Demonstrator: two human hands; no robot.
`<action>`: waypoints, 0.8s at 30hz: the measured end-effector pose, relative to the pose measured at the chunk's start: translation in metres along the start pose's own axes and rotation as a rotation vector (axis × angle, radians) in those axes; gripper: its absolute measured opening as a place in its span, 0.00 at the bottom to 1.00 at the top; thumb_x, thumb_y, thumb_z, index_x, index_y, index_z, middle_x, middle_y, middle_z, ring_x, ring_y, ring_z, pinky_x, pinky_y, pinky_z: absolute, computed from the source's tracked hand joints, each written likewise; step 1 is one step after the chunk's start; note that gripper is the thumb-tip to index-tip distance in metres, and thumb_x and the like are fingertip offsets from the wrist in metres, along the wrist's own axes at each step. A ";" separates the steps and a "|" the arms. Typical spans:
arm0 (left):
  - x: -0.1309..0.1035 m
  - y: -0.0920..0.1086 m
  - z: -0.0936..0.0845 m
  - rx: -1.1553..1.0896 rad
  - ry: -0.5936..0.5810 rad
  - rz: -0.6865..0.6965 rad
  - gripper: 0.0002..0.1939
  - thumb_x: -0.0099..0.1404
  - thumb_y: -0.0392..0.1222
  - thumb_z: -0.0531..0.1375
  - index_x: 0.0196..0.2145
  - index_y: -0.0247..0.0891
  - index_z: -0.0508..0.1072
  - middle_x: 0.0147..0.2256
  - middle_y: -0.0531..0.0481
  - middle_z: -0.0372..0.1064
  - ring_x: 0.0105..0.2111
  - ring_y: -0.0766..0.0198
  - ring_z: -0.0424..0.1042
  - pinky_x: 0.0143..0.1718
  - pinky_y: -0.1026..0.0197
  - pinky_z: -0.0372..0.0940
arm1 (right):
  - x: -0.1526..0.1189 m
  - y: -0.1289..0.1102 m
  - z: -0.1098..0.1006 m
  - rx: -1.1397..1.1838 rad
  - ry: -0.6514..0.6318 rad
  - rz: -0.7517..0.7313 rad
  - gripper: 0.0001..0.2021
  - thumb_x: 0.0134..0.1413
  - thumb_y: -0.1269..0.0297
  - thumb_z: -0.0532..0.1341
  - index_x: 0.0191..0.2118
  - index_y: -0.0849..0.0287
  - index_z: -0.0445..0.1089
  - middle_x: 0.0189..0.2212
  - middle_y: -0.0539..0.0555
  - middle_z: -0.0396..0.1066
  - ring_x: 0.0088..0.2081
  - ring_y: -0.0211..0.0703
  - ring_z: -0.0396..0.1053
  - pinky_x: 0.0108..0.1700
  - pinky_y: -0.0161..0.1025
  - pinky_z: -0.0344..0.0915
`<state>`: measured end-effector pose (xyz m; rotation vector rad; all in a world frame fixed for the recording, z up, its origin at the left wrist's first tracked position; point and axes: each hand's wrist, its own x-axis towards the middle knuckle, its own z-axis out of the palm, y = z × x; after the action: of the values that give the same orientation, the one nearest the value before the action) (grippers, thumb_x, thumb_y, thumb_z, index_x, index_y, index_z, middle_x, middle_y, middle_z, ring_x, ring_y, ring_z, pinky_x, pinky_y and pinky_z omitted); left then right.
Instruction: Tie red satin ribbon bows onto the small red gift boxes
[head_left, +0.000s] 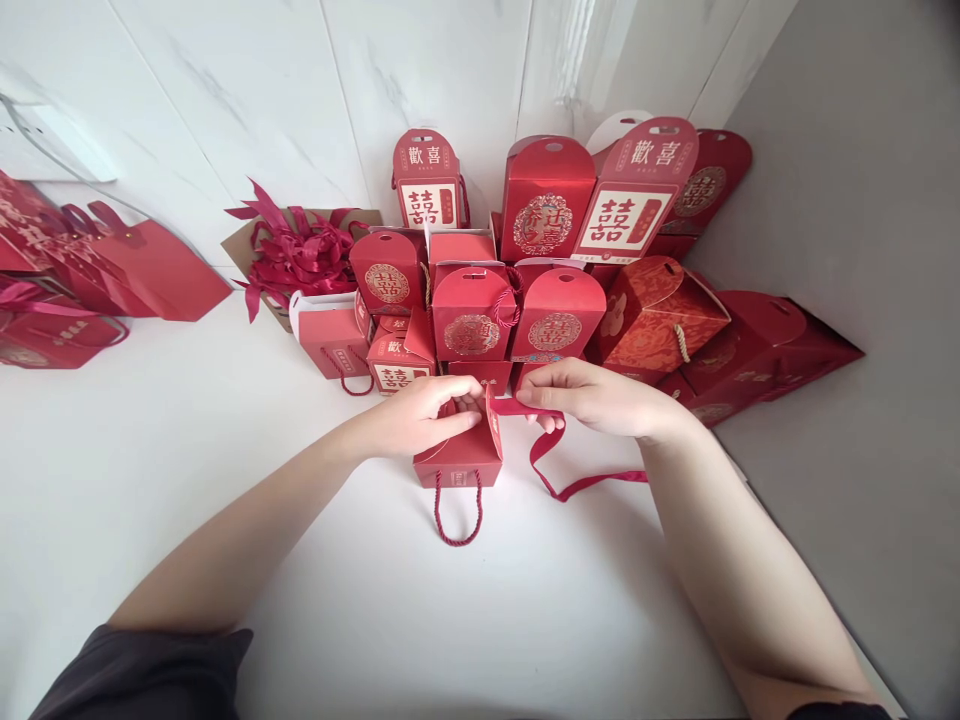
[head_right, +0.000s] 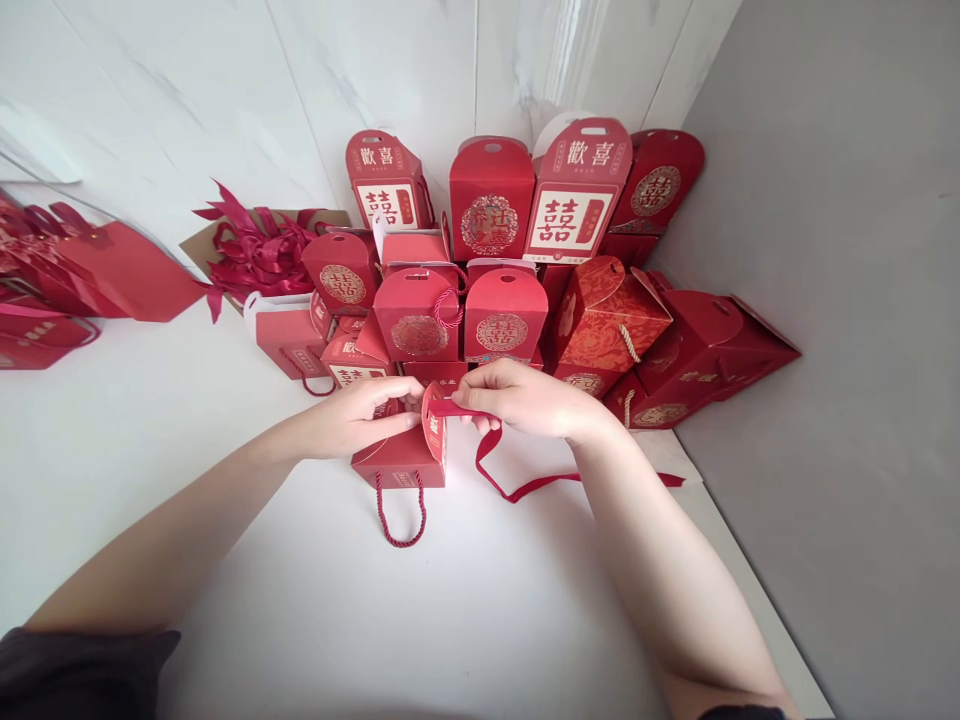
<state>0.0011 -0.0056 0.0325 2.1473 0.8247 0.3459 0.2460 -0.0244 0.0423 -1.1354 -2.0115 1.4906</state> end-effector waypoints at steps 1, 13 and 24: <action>0.000 -0.001 0.000 -0.012 0.009 -0.015 0.10 0.69 0.44 0.53 0.42 0.39 0.71 0.39 0.51 0.72 0.39 0.63 0.70 0.41 0.61 0.63 | 0.001 0.000 0.001 0.002 -0.009 -0.001 0.17 0.61 0.52 0.55 0.27 0.59 0.65 0.24 0.49 0.66 0.27 0.37 0.62 0.35 0.37 0.59; 0.001 -0.002 -0.001 -0.131 0.141 -0.019 0.12 0.69 0.46 0.54 0.32 0.37 0.69 0.32 0.52 0.68 0.33 0.65 0.66 0.37 0.62 0.61 | 0.008 -0.001 0.018 -0.122 0.199 -0.118 0.16 0.63 0.49 0.54 0.41 0.57 0.68 0.38 0.52 0.71 0.39 0.42 0.67 0.43 0.39 0.62; -0.015 0.019 -0.019 0.043 0.253 0.072 0.13 0.69 0.47 0.54 0.31 0.37 0.70 0.35 0.50 0.65 0.31 0.67 0.63 0.32 0.63 0.60 | 0.015 -0.004 0.031 0.027 0.126 -0.227 0.16 0.59 0.50 0.59 0.33 0.60 0.69 0.29 0.50 0.66 0.30 0.38 0.62 0.36 0.37 0.61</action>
<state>-0.0109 -0.0139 0.0595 2.2063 0.9028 0.6529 0.2136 -0.0315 0.0328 -0.9304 -1.9557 1.2964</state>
